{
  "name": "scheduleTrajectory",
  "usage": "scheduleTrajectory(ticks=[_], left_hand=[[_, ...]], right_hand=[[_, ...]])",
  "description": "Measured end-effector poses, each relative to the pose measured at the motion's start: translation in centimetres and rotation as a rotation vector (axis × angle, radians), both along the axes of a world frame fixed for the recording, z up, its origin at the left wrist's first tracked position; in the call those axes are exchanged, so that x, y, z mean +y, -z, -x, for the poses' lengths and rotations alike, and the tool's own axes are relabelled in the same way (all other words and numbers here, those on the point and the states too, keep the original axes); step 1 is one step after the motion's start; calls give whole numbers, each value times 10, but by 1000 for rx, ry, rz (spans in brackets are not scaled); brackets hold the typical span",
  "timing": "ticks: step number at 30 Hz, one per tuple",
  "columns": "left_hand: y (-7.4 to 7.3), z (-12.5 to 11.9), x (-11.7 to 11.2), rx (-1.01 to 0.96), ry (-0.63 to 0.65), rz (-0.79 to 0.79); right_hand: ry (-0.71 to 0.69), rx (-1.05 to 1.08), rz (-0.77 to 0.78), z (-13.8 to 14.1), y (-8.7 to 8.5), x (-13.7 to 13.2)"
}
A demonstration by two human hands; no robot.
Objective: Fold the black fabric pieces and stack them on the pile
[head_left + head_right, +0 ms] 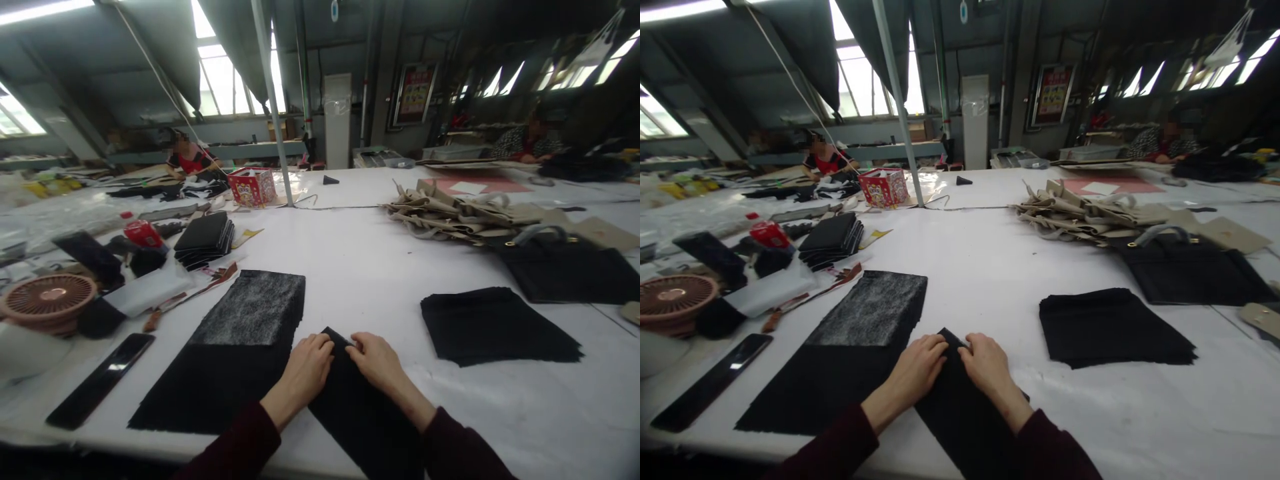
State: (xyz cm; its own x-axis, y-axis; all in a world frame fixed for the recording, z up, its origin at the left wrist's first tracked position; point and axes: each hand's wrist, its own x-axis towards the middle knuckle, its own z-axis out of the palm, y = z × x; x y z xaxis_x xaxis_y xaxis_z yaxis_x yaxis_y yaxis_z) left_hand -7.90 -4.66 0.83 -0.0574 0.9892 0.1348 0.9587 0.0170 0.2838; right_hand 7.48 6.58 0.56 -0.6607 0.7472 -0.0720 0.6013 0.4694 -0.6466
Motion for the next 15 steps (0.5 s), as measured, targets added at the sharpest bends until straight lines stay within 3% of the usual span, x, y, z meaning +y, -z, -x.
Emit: scheduleTrajectory(ticks=[7,15], left_hand=[[18,3,-1,-27,-44,-101],[24,9,-3,3,-69,-140]], right_hand=[[3,81,-529,16,36,-24],[-145,95,-783,14,45,-27]])
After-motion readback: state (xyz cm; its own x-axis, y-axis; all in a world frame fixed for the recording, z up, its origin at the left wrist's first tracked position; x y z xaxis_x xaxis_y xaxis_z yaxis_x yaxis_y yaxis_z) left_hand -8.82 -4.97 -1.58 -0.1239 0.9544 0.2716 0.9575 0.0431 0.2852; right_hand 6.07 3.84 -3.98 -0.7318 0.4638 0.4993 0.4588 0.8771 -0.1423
